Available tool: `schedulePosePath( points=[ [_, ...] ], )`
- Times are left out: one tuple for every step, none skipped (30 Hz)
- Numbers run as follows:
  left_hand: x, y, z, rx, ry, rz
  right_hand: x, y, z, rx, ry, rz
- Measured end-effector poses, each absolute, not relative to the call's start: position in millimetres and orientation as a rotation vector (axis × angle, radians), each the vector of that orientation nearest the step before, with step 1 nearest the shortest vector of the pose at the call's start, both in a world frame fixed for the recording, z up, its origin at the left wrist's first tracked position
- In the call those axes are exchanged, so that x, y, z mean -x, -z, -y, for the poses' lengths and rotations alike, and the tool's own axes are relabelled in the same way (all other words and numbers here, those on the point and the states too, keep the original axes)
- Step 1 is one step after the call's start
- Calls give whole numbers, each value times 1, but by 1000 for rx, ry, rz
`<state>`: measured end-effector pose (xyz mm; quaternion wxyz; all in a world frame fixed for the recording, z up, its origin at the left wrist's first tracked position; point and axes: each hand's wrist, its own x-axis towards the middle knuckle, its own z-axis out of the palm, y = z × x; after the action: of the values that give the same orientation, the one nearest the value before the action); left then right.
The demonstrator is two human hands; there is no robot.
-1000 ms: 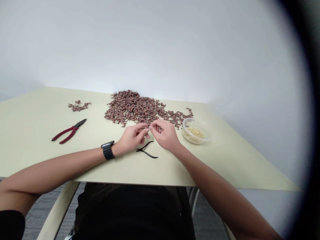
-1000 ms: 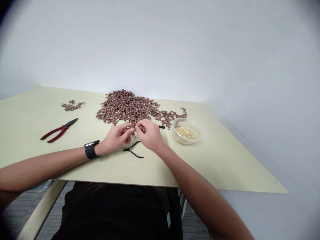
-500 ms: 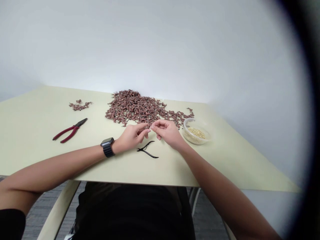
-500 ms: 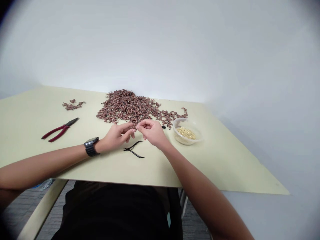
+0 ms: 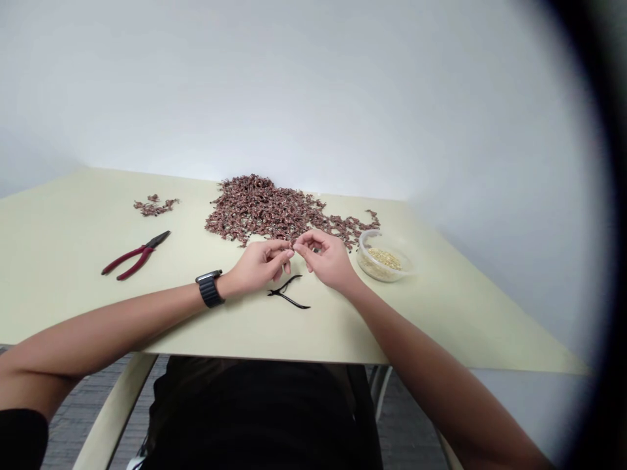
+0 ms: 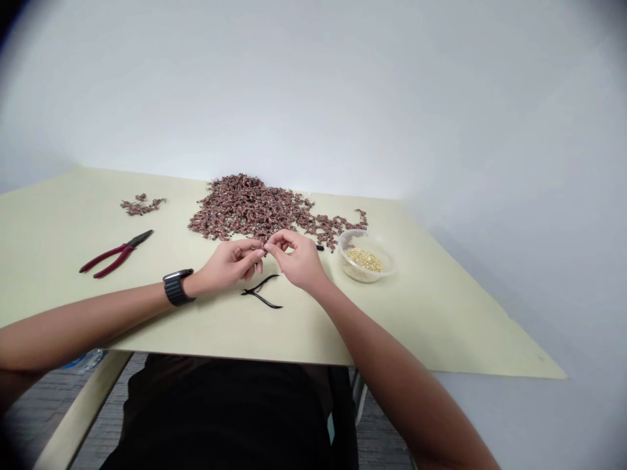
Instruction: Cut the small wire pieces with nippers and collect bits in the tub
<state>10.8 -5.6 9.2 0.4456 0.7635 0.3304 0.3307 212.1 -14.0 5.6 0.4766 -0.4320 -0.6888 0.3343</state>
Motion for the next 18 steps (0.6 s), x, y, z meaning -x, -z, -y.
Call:
schedulePosePath(
  points=[
    [-12,-10,6,-1853,-810,-803,-212,-8,16,1060,-690,1743],
    [-12,-10,6,-1827,-804,-792,-212,-10,18,1064,-584,1790],
    [-12,-10,7,-1811,-800,-784,-212,-11,19,1073,-508,1822],
    [-13,-11,7,-1804,-798,-780,-211,-11,20,1087,-472,1836],
    [-13,-11,7,-1805,-802,-780,-210,-10,20,1106,-480,1825],
    [-12,-11,8,-1816,-808,-787,-209,-9,20,1126,-539,1791],
    [-12,-11,8,-1839,-819,-801,-207,-7,19,1141,-647,1736],
    [-12,-11,8,-1876,-833,-824,-206,-4,18,1145,-791,1661],
    [-11,-10,9,-1925,-851,-853,-204,-2,17,1134,-958,1574],
    [-11,-10,9,-1980,-870,-882,-204,-1,15,1109,-1128,1490],
    [-10,-9,9,-2032,-887,-907,-204,0,13,1078,-1281,1419],
    [-10,-9,8,-2069,-897,-926,-205,0,12,1049,-1401,1373],
    [-10,-8,8,-2078,-899,-937,-207,-1,10,1035,-1475,1354],
    [-10,-7,7,-2057,-895,-940,-210,-3,8,1043,-1494,1362],
    [-11,-5,6,-2009,-889,-939,-214,-5,6,1080,-1448,1398],
    [-12,-4,4,-1944,-883,-935,-219,-7,4,1143,-1330,1446],
    [-12,-2,3,-1874,-879,-928,-226,-9,2,1222,-1148,1503],
    [-13,-1,1,-1809,-875,-916,-233,-11,-1,1304,-919,1565]
  ],
)
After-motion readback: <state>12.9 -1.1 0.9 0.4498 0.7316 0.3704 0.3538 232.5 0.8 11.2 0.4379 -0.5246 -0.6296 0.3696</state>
